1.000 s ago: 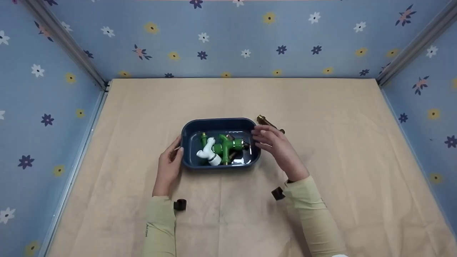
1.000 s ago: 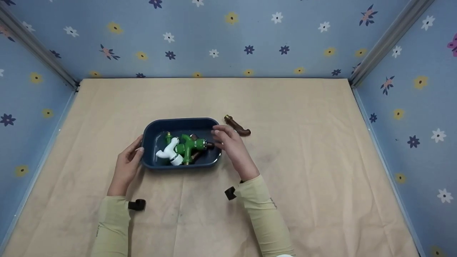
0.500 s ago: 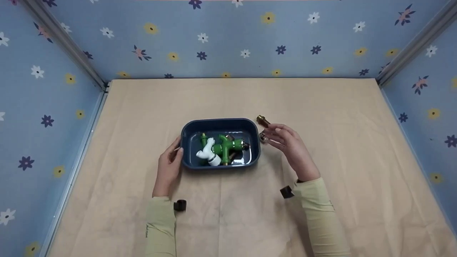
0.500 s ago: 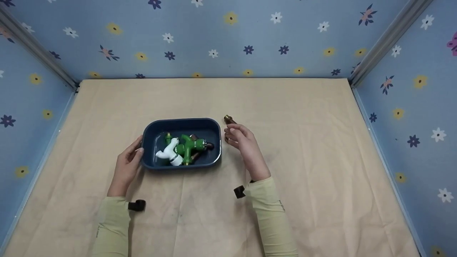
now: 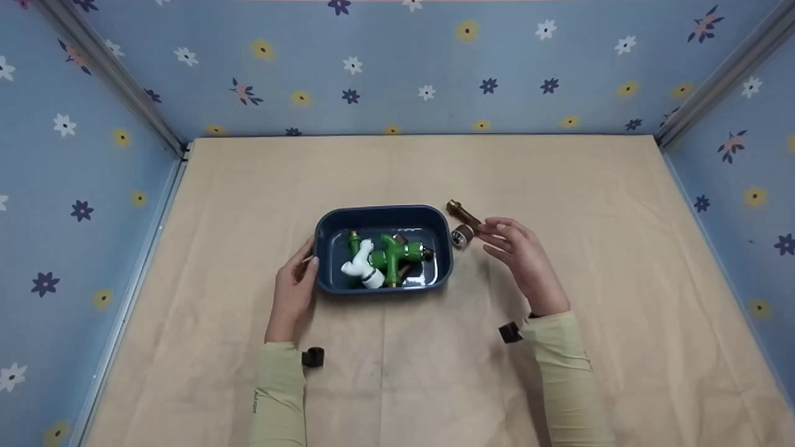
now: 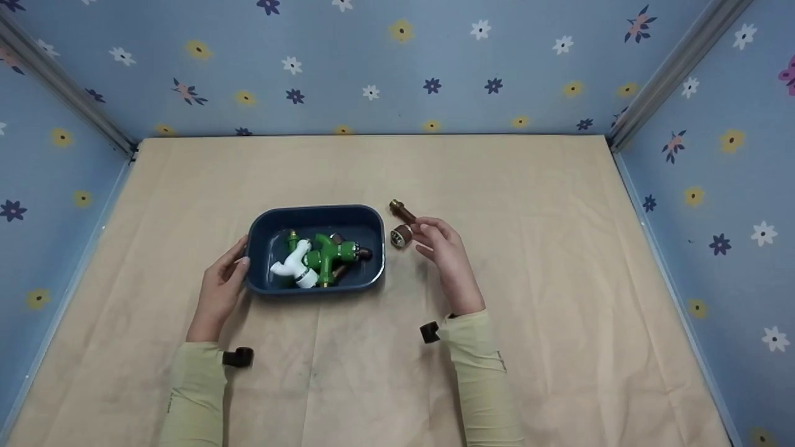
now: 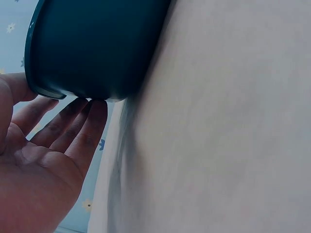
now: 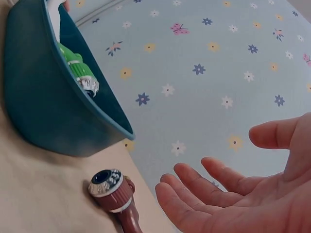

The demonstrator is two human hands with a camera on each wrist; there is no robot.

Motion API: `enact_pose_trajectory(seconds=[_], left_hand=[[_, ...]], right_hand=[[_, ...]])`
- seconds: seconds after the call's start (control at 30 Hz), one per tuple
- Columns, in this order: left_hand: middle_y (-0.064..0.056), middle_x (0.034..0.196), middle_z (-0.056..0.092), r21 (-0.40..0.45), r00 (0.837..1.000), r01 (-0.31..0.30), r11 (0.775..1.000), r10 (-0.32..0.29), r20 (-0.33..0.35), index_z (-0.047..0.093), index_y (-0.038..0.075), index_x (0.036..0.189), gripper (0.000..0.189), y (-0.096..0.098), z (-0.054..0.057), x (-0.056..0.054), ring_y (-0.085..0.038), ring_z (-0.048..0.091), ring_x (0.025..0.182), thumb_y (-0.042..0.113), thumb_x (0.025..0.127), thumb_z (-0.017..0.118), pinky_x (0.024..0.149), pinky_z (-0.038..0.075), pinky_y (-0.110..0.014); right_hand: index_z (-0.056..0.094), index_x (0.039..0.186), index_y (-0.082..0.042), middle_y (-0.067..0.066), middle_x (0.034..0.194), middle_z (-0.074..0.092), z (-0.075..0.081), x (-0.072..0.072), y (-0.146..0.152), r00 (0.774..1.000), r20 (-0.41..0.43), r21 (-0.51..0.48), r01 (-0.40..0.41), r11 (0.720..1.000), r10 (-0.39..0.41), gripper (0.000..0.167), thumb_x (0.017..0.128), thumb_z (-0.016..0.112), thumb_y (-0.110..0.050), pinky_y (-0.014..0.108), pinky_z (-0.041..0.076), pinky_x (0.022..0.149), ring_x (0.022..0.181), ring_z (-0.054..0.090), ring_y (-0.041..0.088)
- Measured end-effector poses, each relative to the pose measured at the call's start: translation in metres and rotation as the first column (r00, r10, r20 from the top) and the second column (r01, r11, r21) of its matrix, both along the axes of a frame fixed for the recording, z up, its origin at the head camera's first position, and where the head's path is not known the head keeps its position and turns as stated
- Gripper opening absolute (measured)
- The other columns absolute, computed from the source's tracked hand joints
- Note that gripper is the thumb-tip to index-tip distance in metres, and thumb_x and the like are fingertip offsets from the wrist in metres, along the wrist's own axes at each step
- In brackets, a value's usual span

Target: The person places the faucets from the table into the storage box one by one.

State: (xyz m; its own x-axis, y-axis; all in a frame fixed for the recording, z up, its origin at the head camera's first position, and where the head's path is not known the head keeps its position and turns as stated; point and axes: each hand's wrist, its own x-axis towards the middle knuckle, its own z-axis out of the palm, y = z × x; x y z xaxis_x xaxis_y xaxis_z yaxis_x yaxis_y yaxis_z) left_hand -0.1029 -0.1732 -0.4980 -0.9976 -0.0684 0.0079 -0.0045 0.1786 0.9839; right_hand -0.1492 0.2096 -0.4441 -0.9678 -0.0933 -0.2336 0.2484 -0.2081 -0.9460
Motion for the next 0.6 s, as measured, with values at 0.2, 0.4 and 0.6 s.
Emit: enact_pose_trajectory(seconds=[0.2,0.4,0.6], left_hand=[[-0.009,0.147,0.041,0.001,1.000,-0.007,1.000,0.007,0.001,0.039,0.002,0.145,0.045,0.000,-0.002,0.000,-0.021,0.045,0.127,0.008,0.101,0.047,0.106,0.036,-0.033],[-0.010,0.147,0.040,-0.002,1.000,-0.007,1.000,0.007,0.009,0.038,0.001,0.145,0.045,0.000,-0.002,0.000,-0.021,0.045,0.127,0.007,0.101,0.047,0.106,0.036,-0.032],[-0.009,0.147,0.040,-0.004,1.000,-0.006,1.000,0.006,0.015,0.039,0.003,0.145,0.045,0.000,-0.001,0.000,-0.021,0.045,0.127,0.008,0.101,0.047,0.106,0.036,-0.032]], right_hand=[[0.044,0.130,0.011,0.028,0.128,0.052,-0.006,-0.001,0.010,0.999,0.014,0.053,0.036,0.998,-0.037,0.037,0.102,0.038,-0.013,0.048,0.036,0.105,0.119,0.051,0.035],[0.039,0.135,0.012,0.031,0.135,0.044,-0.013,-0.003,0.019,0.997,0.052,0.084,0.057,0.995,-0.062,0.042,0.102,0.036,-0.014,0.048,0.035,0.106,0.119,0.051,0.032],[0.035,0.136,0.013,0.033,0.138,0.039,-0.018,-0.007,0.026,0.995,0.068,0.089,0.060,0.994,-0.066,0.043,0.103,0.036,-0.015,0.046,0.034,0.107,0.127,0.041,0.041]])
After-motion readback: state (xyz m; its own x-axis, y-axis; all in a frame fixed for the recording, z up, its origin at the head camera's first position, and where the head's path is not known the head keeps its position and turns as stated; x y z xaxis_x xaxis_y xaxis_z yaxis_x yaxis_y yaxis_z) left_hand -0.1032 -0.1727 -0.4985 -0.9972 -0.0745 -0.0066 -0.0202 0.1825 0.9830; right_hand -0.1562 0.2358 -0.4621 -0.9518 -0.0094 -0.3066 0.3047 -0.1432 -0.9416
